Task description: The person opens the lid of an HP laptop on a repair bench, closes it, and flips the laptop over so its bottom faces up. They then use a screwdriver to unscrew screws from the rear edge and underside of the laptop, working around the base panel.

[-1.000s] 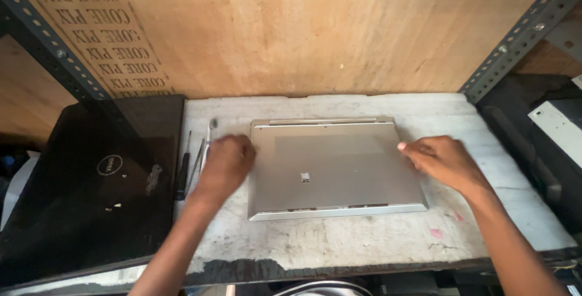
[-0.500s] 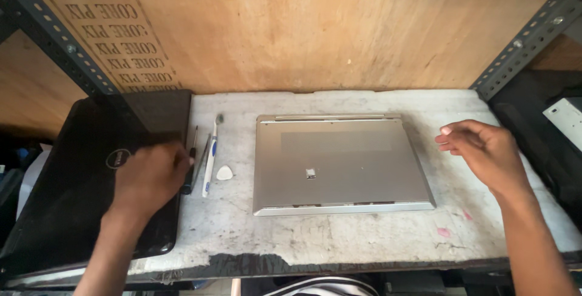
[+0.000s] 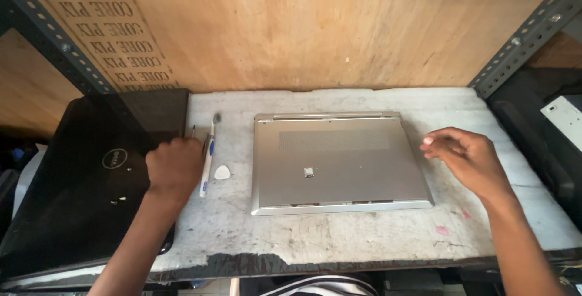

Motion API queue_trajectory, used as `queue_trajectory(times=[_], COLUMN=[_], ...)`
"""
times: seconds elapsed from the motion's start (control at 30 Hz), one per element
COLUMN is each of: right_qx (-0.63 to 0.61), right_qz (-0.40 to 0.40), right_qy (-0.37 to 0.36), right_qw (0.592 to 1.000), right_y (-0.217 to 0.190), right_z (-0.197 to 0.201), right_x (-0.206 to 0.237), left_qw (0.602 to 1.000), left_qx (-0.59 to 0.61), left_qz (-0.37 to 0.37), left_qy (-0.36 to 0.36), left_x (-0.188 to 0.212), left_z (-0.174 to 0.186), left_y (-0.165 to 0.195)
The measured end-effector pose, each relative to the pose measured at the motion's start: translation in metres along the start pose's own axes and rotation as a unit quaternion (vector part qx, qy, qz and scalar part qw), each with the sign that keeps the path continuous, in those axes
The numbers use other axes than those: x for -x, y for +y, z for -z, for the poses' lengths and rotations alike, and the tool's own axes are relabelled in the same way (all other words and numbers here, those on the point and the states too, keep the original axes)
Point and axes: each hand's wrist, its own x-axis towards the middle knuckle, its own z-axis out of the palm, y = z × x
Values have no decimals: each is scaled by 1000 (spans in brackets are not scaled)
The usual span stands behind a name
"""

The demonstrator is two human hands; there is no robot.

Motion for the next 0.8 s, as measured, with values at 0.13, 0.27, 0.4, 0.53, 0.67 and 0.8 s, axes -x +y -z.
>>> queue_trajectory(times=[0.13, 0.27, 0.4, 0.53, 0.67, 0.8], right_qx=[-24, -30, -41, -33, -37, -64], right_qz=[27, 25, 39, 13, 35, 47], right_qy=[-26, -32, -35, -31, -31, -48], right_qw=[999, 999, 998, 999, 998, 996], right_y=[1, 2, 4, 5, 8, 10], right_z=[-5, -6, -7, -2, -2, -5], right_x=[-2, -3, -4, -3, -3, -5], left_qw=[1000, 999, 999, 1000, 1000, 995], left_qx=[-22, -29, -46, -19, -13, -25], left_qz=[-13, -10, 2, 3, -22, -50], left_qy=[-3, 13, 23, -19, 8, 88], left_x=[-3, -7, -5, -5, -3, -1], left_z=[-4, -6, -8, -7, -6, -7], left_y=[4, 1, 2, 2, -2, -1])
